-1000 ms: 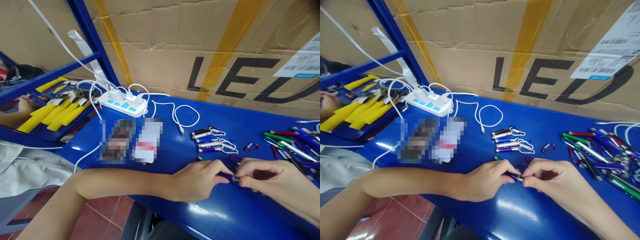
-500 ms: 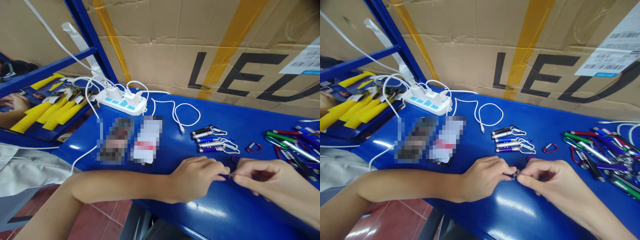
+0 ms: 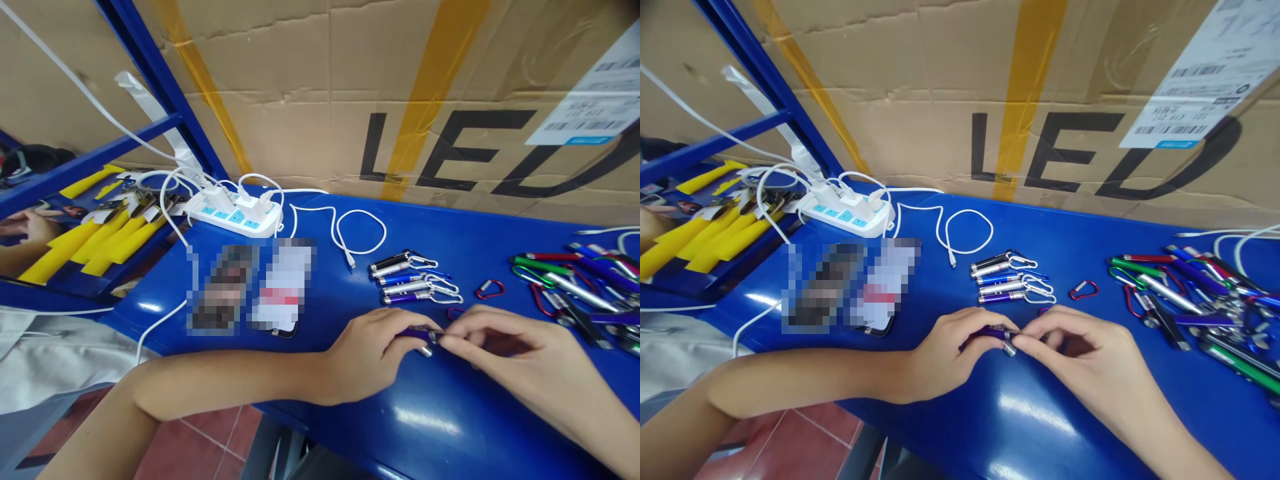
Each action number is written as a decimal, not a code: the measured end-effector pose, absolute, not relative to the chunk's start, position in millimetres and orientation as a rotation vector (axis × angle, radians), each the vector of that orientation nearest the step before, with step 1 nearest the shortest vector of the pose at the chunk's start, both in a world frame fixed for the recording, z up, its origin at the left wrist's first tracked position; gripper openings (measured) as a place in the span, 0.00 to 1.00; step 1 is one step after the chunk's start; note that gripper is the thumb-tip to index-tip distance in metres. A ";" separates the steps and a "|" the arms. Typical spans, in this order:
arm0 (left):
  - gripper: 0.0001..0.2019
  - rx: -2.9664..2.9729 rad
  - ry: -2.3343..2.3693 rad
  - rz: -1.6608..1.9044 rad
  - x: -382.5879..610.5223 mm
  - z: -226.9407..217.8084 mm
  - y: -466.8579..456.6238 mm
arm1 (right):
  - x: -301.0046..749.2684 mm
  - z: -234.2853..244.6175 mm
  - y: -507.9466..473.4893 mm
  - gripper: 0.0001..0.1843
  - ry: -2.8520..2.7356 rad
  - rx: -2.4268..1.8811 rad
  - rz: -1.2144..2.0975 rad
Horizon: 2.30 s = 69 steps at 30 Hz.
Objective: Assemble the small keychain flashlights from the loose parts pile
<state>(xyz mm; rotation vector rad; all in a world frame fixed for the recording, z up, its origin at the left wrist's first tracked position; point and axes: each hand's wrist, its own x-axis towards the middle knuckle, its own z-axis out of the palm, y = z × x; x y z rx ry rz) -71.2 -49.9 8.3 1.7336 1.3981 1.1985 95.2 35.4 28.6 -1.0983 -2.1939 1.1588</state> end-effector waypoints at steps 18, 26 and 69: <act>0.10 1.693 1.420 0.996 -73.6 9.4 -53.6 | 101.9 28.9 38.0 0.07 -2.327 -0.467 0.662; 0.04 1.659 1.381 0.956 -72.2 9.6 -57.5 | 98.8 29.2 38.3 0.08 -2.370 -0.437 0.826; 0.10 1.870 1.475 1.163 -70.5 4.7 -50.8 | 94.2 27.5 33.8 0.18 -2.230 -1.133 1.387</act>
